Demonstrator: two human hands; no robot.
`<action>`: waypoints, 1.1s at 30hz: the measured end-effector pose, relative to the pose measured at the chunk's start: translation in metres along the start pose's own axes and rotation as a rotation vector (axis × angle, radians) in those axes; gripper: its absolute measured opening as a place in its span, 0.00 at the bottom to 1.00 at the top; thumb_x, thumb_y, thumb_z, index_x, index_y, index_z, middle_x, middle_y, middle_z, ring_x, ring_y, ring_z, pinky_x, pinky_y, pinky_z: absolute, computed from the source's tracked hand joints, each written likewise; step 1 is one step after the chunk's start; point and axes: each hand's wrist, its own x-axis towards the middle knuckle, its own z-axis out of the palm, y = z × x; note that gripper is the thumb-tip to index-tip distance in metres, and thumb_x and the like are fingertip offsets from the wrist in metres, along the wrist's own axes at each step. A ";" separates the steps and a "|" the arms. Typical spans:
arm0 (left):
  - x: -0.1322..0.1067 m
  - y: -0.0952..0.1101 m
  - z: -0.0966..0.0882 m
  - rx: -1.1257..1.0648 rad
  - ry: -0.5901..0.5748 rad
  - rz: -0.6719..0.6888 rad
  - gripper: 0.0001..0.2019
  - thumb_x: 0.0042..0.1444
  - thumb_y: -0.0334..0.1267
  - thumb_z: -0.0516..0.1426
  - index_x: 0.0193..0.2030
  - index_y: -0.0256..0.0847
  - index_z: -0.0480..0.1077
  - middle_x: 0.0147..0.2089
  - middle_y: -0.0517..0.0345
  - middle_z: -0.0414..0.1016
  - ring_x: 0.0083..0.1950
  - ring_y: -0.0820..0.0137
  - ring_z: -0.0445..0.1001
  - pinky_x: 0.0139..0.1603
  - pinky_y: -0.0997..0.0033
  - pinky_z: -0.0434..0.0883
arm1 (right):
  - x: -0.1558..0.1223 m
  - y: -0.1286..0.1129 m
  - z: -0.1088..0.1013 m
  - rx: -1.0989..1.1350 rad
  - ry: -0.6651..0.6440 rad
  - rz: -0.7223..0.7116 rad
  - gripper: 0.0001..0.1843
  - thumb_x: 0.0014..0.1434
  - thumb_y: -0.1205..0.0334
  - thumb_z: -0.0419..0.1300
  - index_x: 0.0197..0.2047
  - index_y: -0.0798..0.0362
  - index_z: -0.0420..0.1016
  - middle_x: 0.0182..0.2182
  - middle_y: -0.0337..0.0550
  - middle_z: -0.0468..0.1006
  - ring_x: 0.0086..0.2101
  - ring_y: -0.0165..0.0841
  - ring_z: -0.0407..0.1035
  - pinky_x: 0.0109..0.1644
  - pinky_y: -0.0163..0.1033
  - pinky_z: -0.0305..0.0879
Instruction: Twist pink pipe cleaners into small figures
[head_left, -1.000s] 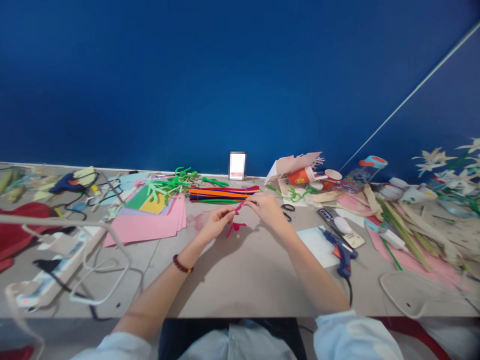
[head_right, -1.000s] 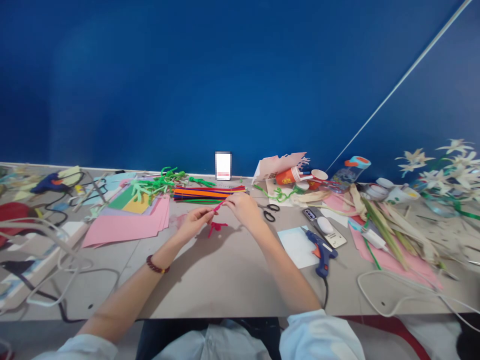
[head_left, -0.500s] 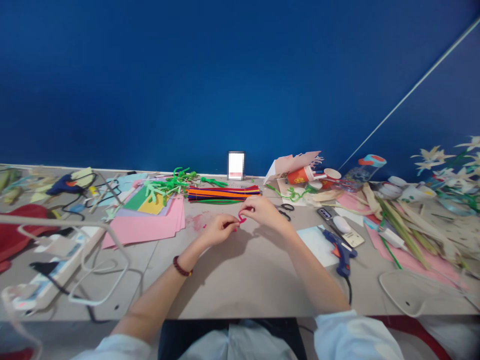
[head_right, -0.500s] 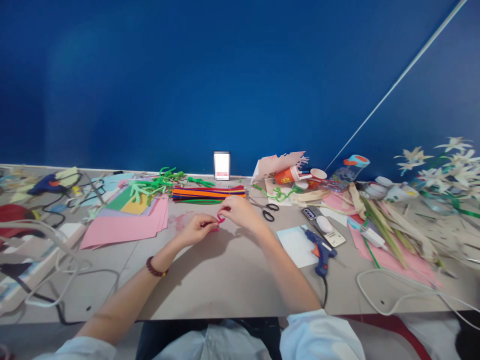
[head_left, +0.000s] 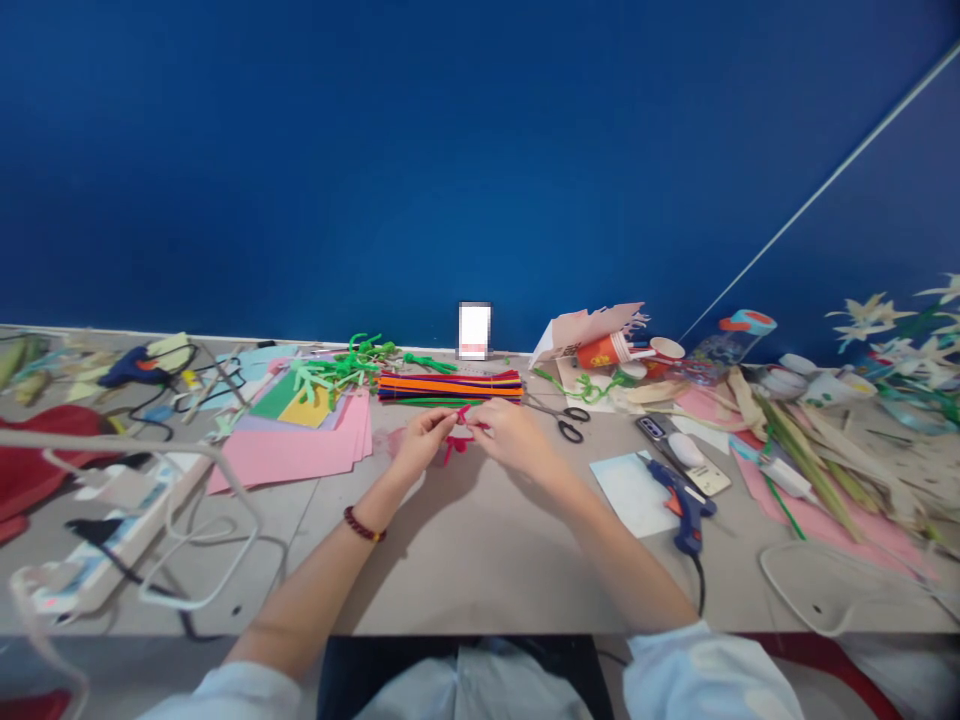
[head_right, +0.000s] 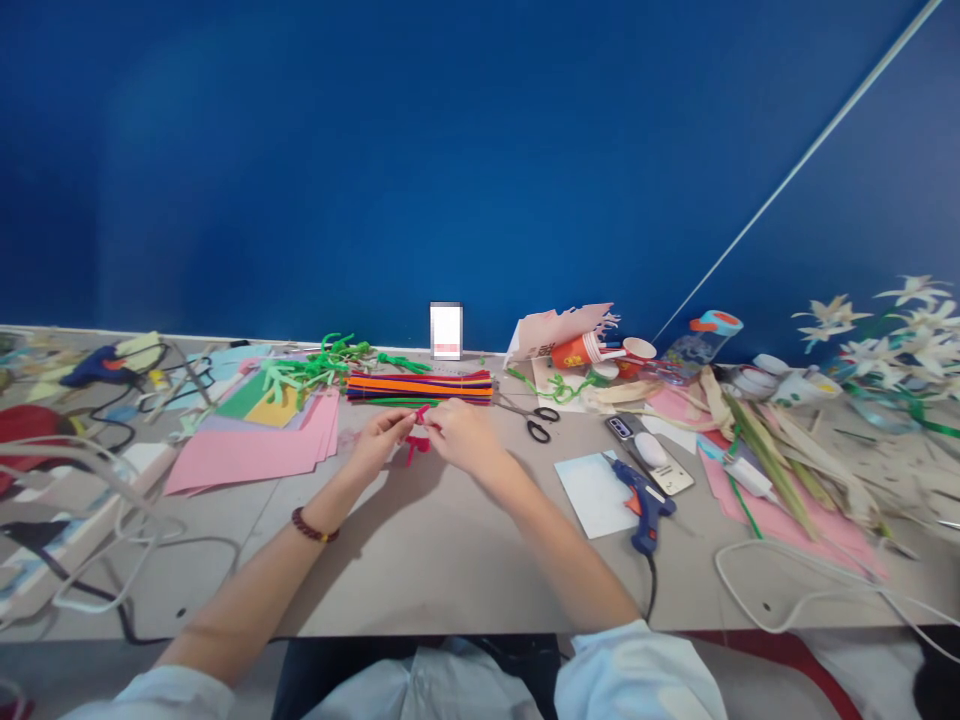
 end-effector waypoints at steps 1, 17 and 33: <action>-0.001 0.002 0.000 -0.034 -0.003 -0.008 0.16 0.45 0.50 0.62 0.29 0.37 0.73 0.18 0.64 0.61 0.22 0.76 0.56 0.24 0.76 0.55 | 0.000 0.002 0.000 0.043 0.009 0.016 0.12 0.61 0.67 0.52 0.34 0.55 0.77 0.33 0.47 0.77 0.37 0.32 0.67 0.38 0.34 0.57; -0.017 0.011 0.008 0.353 -0.562 0.045 0.14 0.55 0.42 0.54 0.27 0.35 0.74 0.23 0.56 0.71 0.25 0.73 0.63 0.26 0.75 0.58 | 0.003 0.034 -0.007 0.098 -0.178 -0.051 0.09 0.55 0.68 0.59 0.27 0.53 0.80 0.27 0.41 0.79 0.31 0.30 0.68 0.31 0.32 0.54; -0.008 0.005 0.009 0.168 -0.089 0.047 0.13 0.50 0.46 0.57 0.26 0.37 0.72 0.24 0.59 0.70 0.25 0.73 0.65 0.27 0.74 0.60 | -0.007 -0.017 -0.002 -0.272 -0.147 0.013 0.12 0.61 0.70 0.51 0.35 0.59 0.77 0.32 0.53 0.78 0.35 0.37 0.69 0.35 0.36 0.56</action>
